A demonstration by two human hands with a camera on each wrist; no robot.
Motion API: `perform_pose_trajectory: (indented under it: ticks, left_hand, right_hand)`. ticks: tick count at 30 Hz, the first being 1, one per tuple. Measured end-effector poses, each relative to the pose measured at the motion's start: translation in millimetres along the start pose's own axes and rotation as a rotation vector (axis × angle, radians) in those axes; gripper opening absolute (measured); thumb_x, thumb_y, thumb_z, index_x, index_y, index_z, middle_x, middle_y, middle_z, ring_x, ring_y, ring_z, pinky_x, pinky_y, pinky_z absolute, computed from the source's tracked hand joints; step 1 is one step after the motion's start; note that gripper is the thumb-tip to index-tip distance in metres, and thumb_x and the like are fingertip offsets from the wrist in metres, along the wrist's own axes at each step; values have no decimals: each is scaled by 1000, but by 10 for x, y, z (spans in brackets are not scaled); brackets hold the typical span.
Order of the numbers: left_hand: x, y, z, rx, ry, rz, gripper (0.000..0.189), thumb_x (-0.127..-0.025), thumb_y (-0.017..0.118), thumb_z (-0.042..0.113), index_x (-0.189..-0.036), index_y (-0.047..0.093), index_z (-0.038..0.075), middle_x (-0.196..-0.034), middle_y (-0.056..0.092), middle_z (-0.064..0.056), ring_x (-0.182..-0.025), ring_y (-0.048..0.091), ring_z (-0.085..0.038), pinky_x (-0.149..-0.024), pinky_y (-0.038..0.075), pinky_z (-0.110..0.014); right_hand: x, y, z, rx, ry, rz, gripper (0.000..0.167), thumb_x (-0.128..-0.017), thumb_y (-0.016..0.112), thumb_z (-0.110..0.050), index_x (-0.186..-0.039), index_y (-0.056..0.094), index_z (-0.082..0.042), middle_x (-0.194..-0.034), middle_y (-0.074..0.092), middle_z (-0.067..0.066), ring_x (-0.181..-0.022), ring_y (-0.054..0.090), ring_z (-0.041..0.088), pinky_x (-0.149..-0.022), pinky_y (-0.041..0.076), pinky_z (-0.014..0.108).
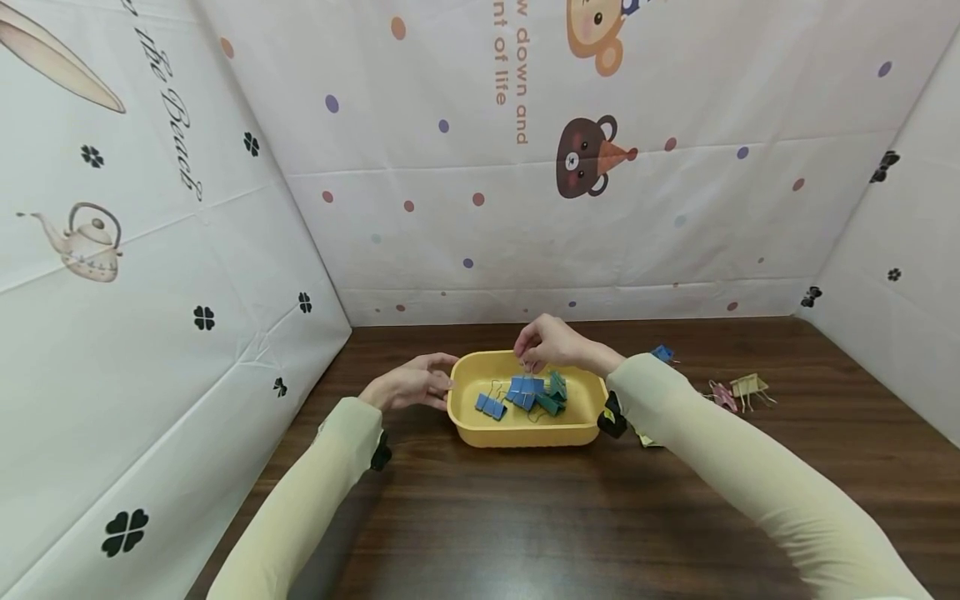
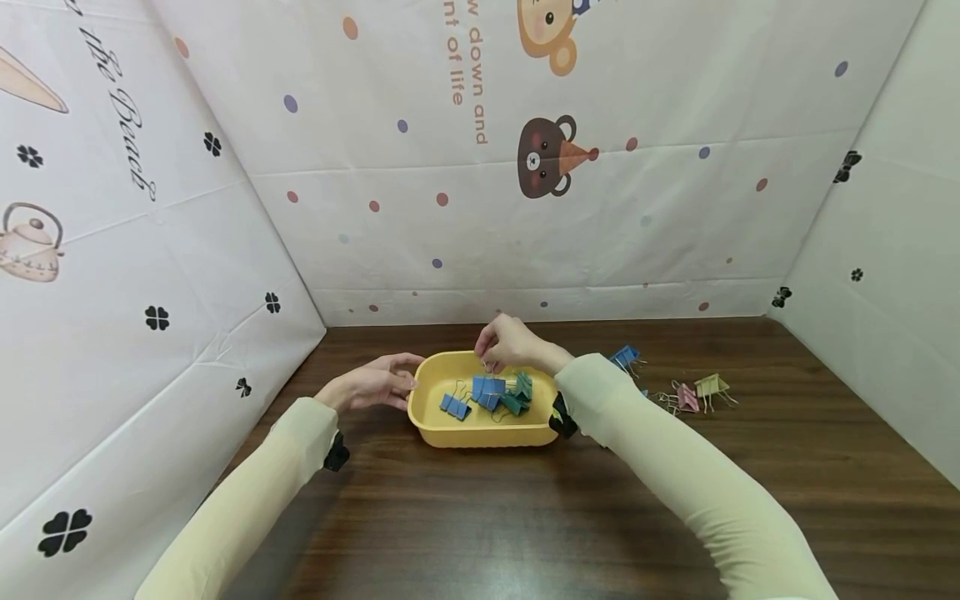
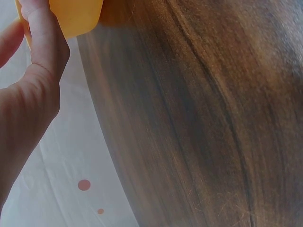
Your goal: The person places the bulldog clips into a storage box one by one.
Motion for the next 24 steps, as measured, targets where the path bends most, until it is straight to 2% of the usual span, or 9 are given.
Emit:
perform_pose_trajectory:
  ticks: [2,9,13,16,21,24]
  left_hand:
    - [-2,-2,-6,-1,2,0,59,-97,53,3,-149,28,12,-130,52,-30,-95,66,-26,-80,59,-37]
    - [-14,-8,-23,-7,7,-2,57,-97,53,4,-148,30,12,-128,53,-30,-94,66,-26,-80,59,-38]
    - [-14,-2,-15,-8,8,-2,57,-97,53,4,-148,29,12,-126,54,-29,-91,66,-24,-81,59,-38]
    - [-13,2,-8,-5,7,0,57,-97,53,4,-148,30,12,-125,56,-28,-90,66,-23,-80,59,-38]
    - [-7,0,-9,-6,8,0,58,-97,54,4,-148,29,12,-121,57,-26,-89,66,-22,-81,59,-38]
    - [-6,-6,-15,-6,7,1,57,-97,53,4,-148,29,12,-120,58,-24,-88,66,-22,-80,59,-38]
  right_hand:
    - [-7,27,7,1,-1,-10,12,-92,57,5,-96,68,6,-91,70,27,-79,70,32,-76,59,46]
    - [-22,102,-2,-3,5,-25,11,-91,58,5,-95,68,6,-91,70,26,-82,69,37,-66,60,30]
    - [-6,79,-7,24,9,-21,10,-91,60,3,-95,69,3,-88,71,20,-77,70,28,-66,60,29]
    - [22,6,3,36,15,0,10,-91,61,2,-96,69,3,-87,72,17,-75,69,23,-67,60,29]
    - [102,-209,97,40,28,69,14,-92,58,3,-100,67,9,-93,71,24,-83,70,35,-70,60,35]
    - [158,-386,239,52,41,128,17,-93,56,2,-103,66,12,-96,70,27,-83,70,35,-71,60,37]
Point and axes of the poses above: each hand's wrist, its own x-axis away from the middle knuckle, its own y-axis out of the palm, z = x × y, the point moved 3 cm from there along -x, towards the middle knuckle
